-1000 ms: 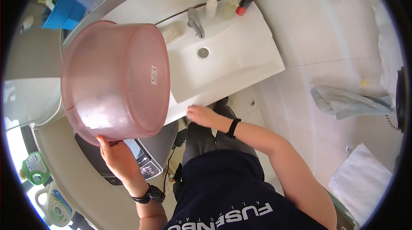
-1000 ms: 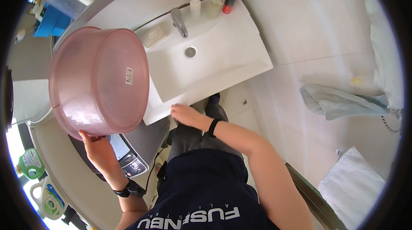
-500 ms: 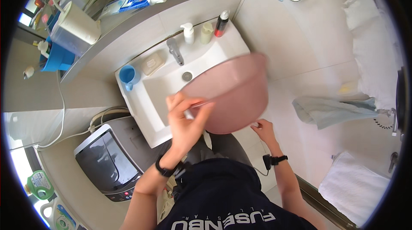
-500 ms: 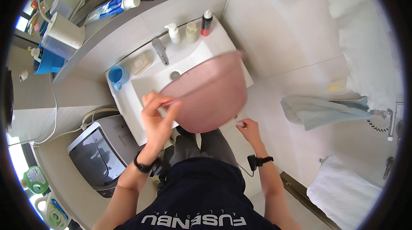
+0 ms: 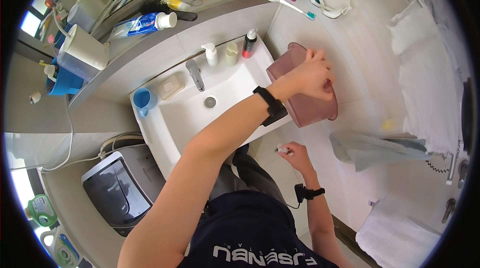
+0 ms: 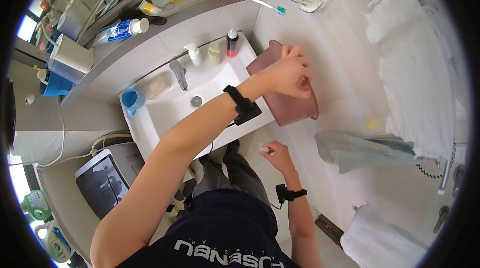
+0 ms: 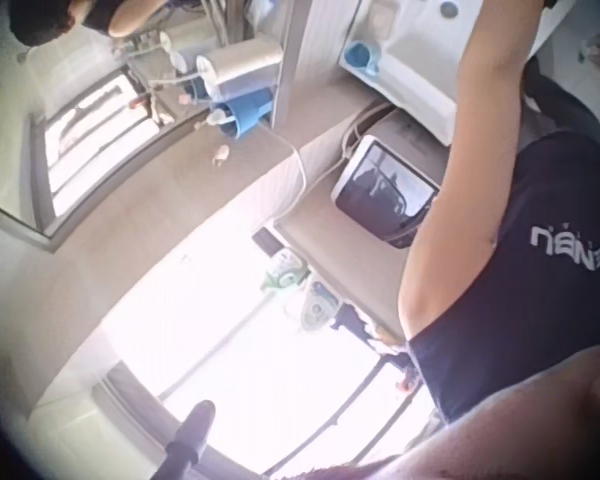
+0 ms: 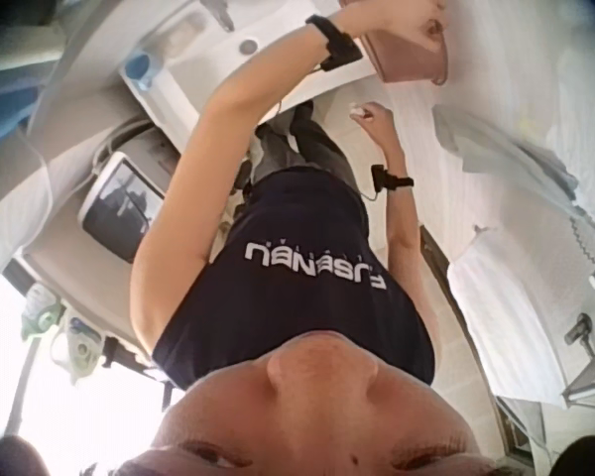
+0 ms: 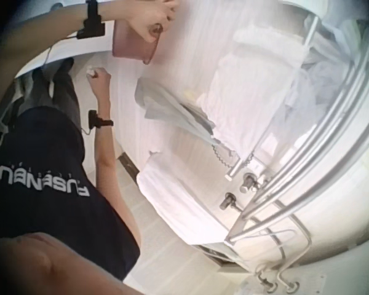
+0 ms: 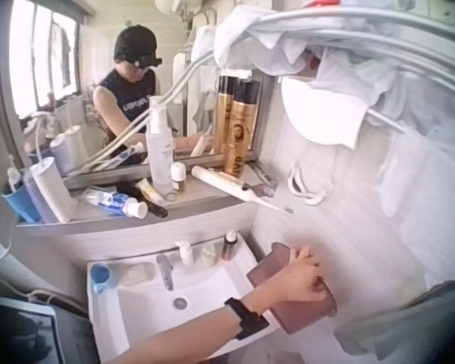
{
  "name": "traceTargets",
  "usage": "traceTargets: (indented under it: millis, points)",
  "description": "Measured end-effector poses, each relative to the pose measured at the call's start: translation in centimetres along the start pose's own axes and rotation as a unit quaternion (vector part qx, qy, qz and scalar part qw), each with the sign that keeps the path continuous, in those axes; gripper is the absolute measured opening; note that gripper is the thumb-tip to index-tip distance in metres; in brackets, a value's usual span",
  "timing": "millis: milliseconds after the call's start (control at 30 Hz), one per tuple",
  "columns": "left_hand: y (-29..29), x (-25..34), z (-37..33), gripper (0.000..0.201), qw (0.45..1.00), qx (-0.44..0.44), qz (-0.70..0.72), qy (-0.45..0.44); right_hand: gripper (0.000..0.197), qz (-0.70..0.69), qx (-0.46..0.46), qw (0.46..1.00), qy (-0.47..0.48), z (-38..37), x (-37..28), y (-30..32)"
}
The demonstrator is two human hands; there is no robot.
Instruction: The recorder wipes down a bathroom sink area with a tissue, cleans various bottles, and then washes their hands.
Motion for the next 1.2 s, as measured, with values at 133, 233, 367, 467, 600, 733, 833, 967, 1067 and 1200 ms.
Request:
traceTargets:
  millis: [133,233,367,467,600,733,833,967,1067,1200]
  points:
    - [-2.9,-1.5,-1.1,0.023,0.998,0.015,-0.022,-0.058,0.025,0.01,0.034,0.999,0.014,-4.3,-1.0,3.3]
    - [-3.7,-2.7,-0.8,0.024,0.999,0.037,-0.013,-0.029,0.025,0.022,0.035,0.999,0.023,-5.8,-0.9,4.1]
    - [-4.8,-3.4,-1.1,0.038,0.997,0.05,-0.038,0.047,0.025,0.014,0.099,0.994,0.043,-6.7,1.1,5.5]
    - [-3.6,-2.8,1.5,0.054,0.941,0.198,-0.14,0.234,0.024,0.01,0.116,0.993,0.014,-7.1,0.1,6.7]
    - [-5.5,-0.5,4.6,0.062,0.953,0.144,-0.034,0.266,0.045,0.019,0.091,0.996,-0.005,-7.8,-1.7,7.4]
    - [-6.4,-0.3,5.1,0.063,0.964,0.131,-0.046,0.227,0.065,-0.01,0.058,0.998,0.006,-8.7,-2.3,7.4]
    - [-6.3,-0.9,6.1,0.061,0.966,0.131,-0.034,0.22,0.063,0.05,0.058,0.997,0.012,-8.8,-2.9,6.5]
    - [-5.1,-0.5,8.7,0.058,0.96,0.187,0.017,0.206,0.063,0.01,0.051,0.998,0.038,-9.1,-2.4,5.1]
    - [-3.7,-0.7,13.1,0.044,0.934,0.272,0.077,0.219,0.052,-0.044,0.042,0.997,0.048,-9.0,-1.5,5.0]
    - [-7.6,-8.3,26.8,0.015,0.881,0.254,0.061,0.396,0.028,0.009,0.004,0.999,-0.044,-9.1,0.8,3.8]
Point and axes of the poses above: each hand's wrist, its own z-axis away from the middle knuckle, its own y-axis out of the back of the hand, x = y × z, the point moved 9 cm from there along -z, towards the middle knuckle, and after that the axes turned 13 degrees about -x, right-handed, at the moved point
